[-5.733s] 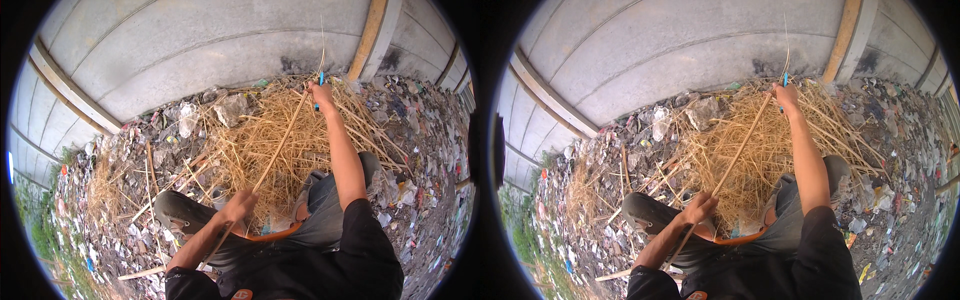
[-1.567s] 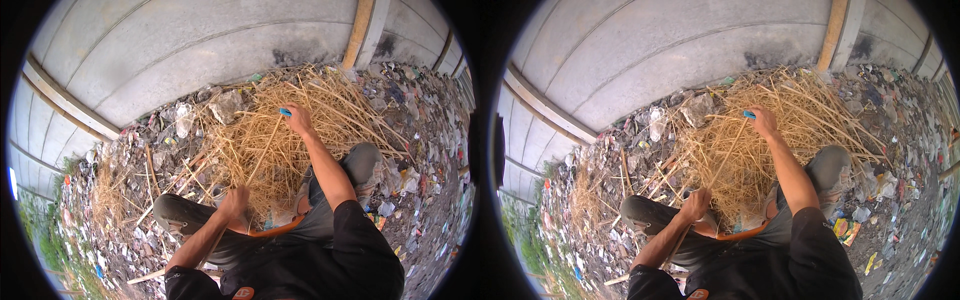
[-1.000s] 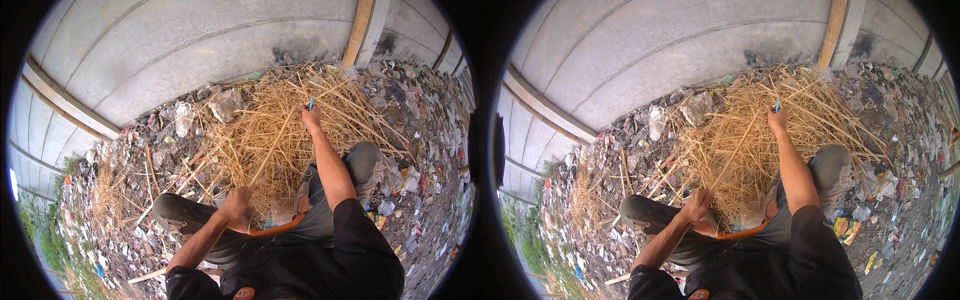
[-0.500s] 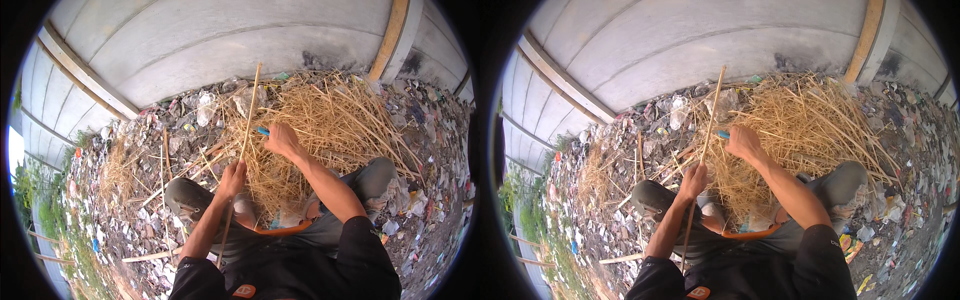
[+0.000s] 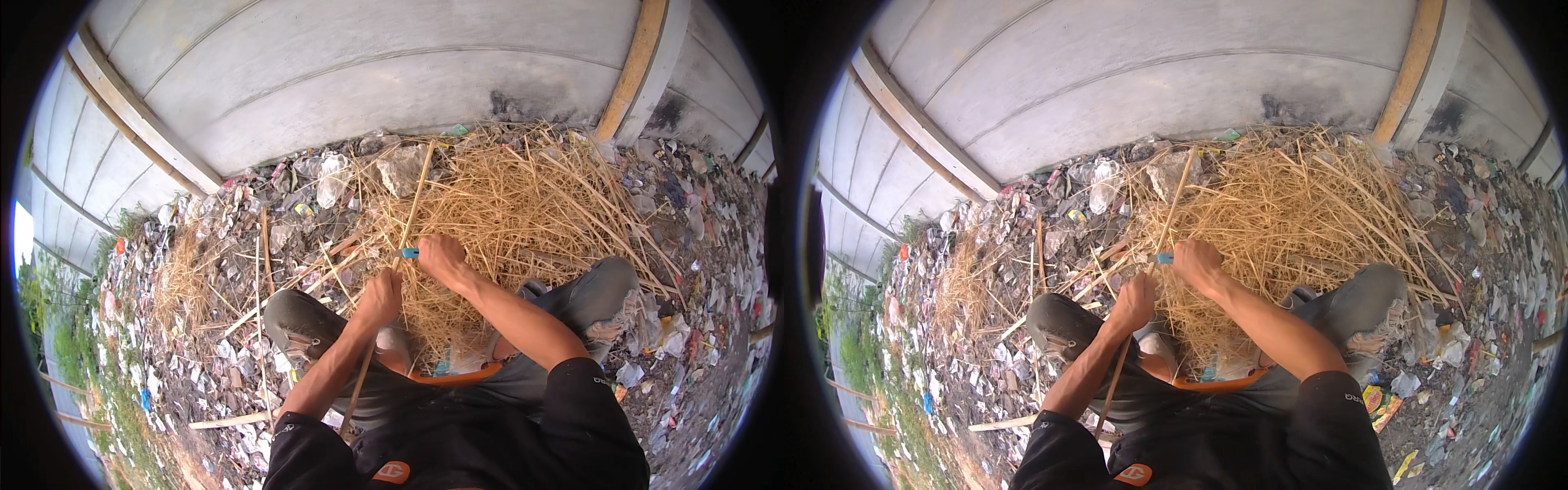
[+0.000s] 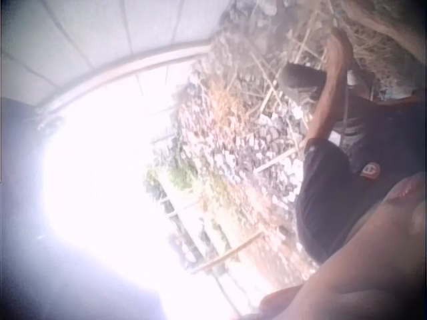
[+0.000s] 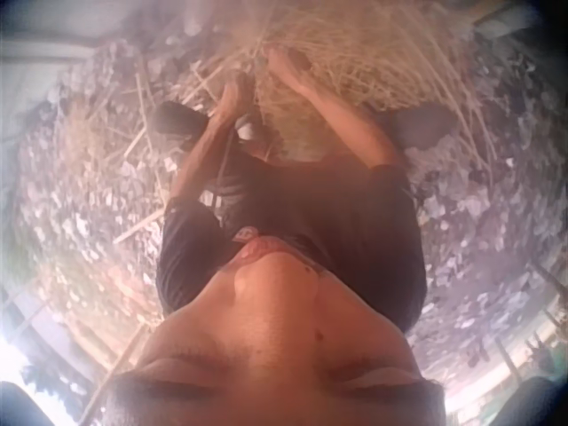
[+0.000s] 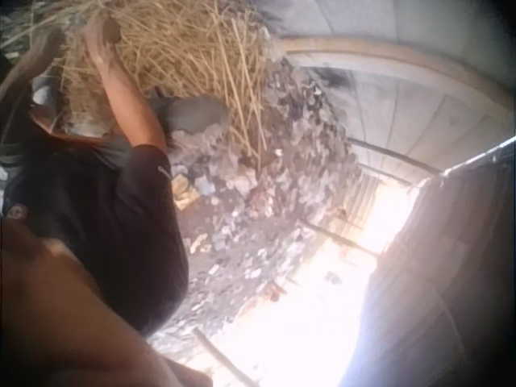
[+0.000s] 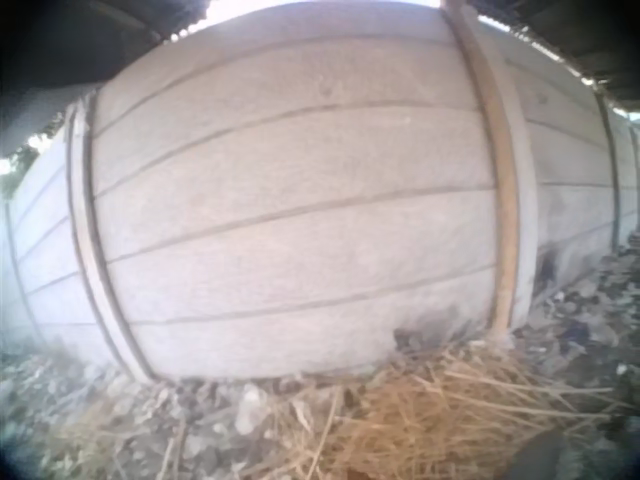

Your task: The person sits on the ground and uses a large knife to split a long bamboo pole into thin strips. They hold the pole with one hand and strike it with the knife to separate the fibers. Later, they use a small utility knife to further refine the strips.

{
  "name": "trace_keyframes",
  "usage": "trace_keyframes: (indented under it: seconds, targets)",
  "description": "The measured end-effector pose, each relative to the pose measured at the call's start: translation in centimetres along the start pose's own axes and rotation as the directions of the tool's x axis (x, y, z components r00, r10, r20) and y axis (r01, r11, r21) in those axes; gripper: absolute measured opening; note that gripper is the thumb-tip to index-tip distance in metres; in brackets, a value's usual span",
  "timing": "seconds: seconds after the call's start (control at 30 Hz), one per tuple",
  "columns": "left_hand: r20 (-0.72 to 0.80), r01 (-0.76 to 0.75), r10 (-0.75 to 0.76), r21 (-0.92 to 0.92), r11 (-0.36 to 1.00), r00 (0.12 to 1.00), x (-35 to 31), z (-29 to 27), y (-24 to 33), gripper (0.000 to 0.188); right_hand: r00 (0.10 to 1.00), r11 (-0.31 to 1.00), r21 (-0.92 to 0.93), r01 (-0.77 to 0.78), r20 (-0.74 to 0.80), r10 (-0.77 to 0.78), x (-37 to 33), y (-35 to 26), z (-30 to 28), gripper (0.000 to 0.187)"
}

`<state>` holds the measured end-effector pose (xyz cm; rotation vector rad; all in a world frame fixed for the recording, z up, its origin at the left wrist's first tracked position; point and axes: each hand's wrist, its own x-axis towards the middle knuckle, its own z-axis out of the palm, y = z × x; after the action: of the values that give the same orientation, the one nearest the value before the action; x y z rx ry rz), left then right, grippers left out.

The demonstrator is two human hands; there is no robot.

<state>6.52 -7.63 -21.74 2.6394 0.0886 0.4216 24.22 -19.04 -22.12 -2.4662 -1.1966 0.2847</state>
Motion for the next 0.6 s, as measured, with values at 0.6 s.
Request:
trace_keyframes:
  seconds: [0.6]
  targets:
    - [0.311, 0.137, 0.003, -0.427, 0.894, 0.95, 1.1, 0.2, 7.1, 0.032, 0.65, 0.757, 0.168, -0.632, -0.418, 0.635, 2.4, 19.6, -11.9, 0.022]
